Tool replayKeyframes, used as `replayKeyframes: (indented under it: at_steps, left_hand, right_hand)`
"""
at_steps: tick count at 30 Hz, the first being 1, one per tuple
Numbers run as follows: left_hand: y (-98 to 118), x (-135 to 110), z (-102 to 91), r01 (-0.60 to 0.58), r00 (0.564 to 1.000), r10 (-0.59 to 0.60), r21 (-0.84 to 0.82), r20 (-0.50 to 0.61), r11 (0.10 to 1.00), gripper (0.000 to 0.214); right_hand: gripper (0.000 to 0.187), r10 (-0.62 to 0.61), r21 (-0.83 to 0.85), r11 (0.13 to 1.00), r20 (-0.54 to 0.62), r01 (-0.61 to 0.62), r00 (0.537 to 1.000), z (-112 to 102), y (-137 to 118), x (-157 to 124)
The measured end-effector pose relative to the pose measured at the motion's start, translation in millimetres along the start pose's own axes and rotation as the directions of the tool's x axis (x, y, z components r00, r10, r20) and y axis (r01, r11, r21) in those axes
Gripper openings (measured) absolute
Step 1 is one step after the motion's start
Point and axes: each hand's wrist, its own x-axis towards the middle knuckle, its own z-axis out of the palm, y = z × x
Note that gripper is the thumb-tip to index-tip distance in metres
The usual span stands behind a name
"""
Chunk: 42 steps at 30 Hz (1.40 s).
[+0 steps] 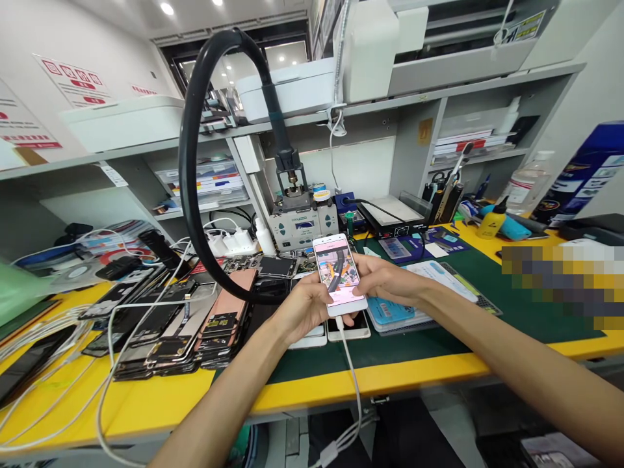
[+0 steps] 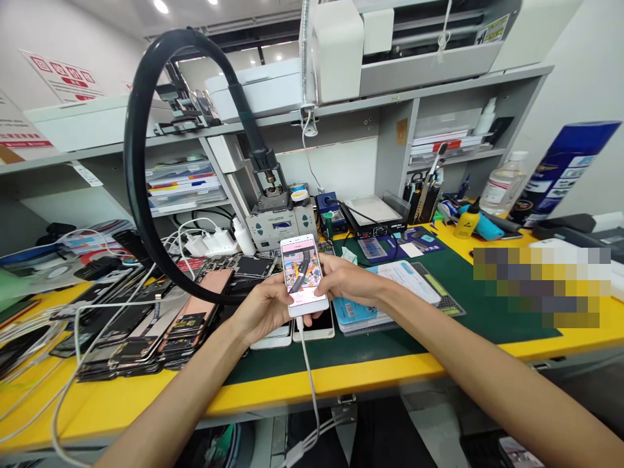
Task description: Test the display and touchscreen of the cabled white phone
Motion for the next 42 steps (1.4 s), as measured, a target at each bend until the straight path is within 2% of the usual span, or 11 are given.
replayKeyframes:
  at_steps: [7,15,19,23,35,42]
  left_hand:
    - [1.2,-0.4,1.8,0.001,0.999,-0.003,-0.041,-0.038,0.999,0.068]
    - [6.1,-1.6,2.1,0.065,0.995,-0.051,-0.190,0.081,0.980,0.056]
    - [6.5,-1.4,2.0,0.075,0.996,-0.062,-0.219,0.065,0.973,0.055]
    - [5.5,-0.8,2.5,0.079,0.996,-0.068,-0.239,0.052,0.968,0.055]
    - [5.8,-1.1,2.9,0.080,0.996,-0.068,-0.218,0.061,0.973,0.058]
    - [2.9,-0.4,3.1,0.062,0.998,-0.063,-0.134,-0.001,0.989,0.055]
  right_hand:
    - [0.058,0.002,0.015,1.000,0.002,-0.002,1.000,-1.2,1.9,0.5]
    - [0.058,0.012,0.053,0.999,-0.021,-0.011,1.000,1.7,1.3,2.3]
    - [0.055,0.034,0.089,0.996,-0.043,-0.030,0.999,2.4,2.1,3.8]
    - [0.045,0.027,0.124,0.992,-0.022,-0.024,0.999,1.7,4.2,4.9]
    - [0.036,0.021,0.164,0.986,-0.017,-0.018,1.000,2.3,5.6,7.0]
    - [0.040,0.004,0.187,0.982,-0.004,-0.003,1.000,0.3,7.8,8.8]
